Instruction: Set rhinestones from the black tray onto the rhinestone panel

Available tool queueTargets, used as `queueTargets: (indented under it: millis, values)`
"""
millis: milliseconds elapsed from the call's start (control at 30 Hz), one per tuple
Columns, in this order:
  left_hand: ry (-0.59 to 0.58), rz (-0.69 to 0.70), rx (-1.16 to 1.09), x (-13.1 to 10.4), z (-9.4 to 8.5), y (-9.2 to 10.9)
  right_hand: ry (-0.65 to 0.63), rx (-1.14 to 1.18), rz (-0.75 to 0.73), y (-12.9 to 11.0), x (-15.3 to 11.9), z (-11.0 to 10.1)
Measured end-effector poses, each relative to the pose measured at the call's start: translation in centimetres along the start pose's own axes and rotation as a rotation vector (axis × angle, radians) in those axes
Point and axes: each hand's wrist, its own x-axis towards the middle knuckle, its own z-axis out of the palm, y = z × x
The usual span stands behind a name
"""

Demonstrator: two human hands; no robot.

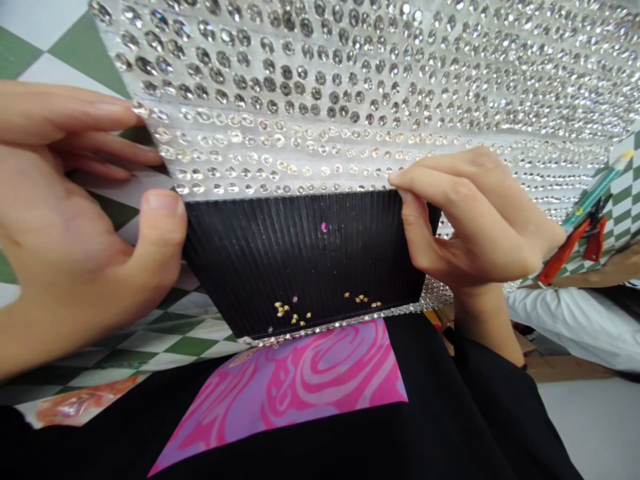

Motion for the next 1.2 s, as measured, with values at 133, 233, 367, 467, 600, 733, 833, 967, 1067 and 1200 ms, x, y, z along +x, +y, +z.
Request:
queueTargets:
  millis: [133,233,367,467,600,733,833,967,1067,1200]
  values:
    - [0.004,0.081,-0.012,0.2,0.0,-0.2,0.028,-0.022,0.046,-0.6,0.1,0.4]
    - [0.006,0.054,-0.009,0.2,0.1,-0.2,0.019,-0.051,0.051,-0.7,0.2,0.4]
    - [-0.02,0.008,-0.004,0.0,0.0,0.1,-0.011,-0.044,0.023,-0.6,0.3,0.3]
    - [-0.014,0.022,-0.001,0.1,-0.3,0.3,0.011,-0.017,-0.019,-0.5,0.3,0.4]
    - [-0.069,0.038,0.058,0.5,-0.7,0.8,0.018,0.01,-0.043,-0.4,0.3,0.7]
    - [-0.067,0.062,0.079,0.8,-0.9,1.2,-0.007,0.008,-0.039,-0.4,0.2,0.7]
    - [-0.052,0.08,0.083,0.8,-0.9,1.1,0.029,0.006,-0.056,-0.4,0.1,0.4]
    - [-0.067,0.111,0.095,1.0,-0.8,1.1,0.099,0.008,0.004,-0.3,-0.1,-0.1]
    - [-0.028,0.114,0.086,1.0,-0.6,1.3,0.161,0.02,0.032,0.1,-0.5,-0.2]
    - [-0.03,0.081,0.086,0.9,-0.4,1.7,0.248,0.159,0.118,0.3,-0.9,0.0]
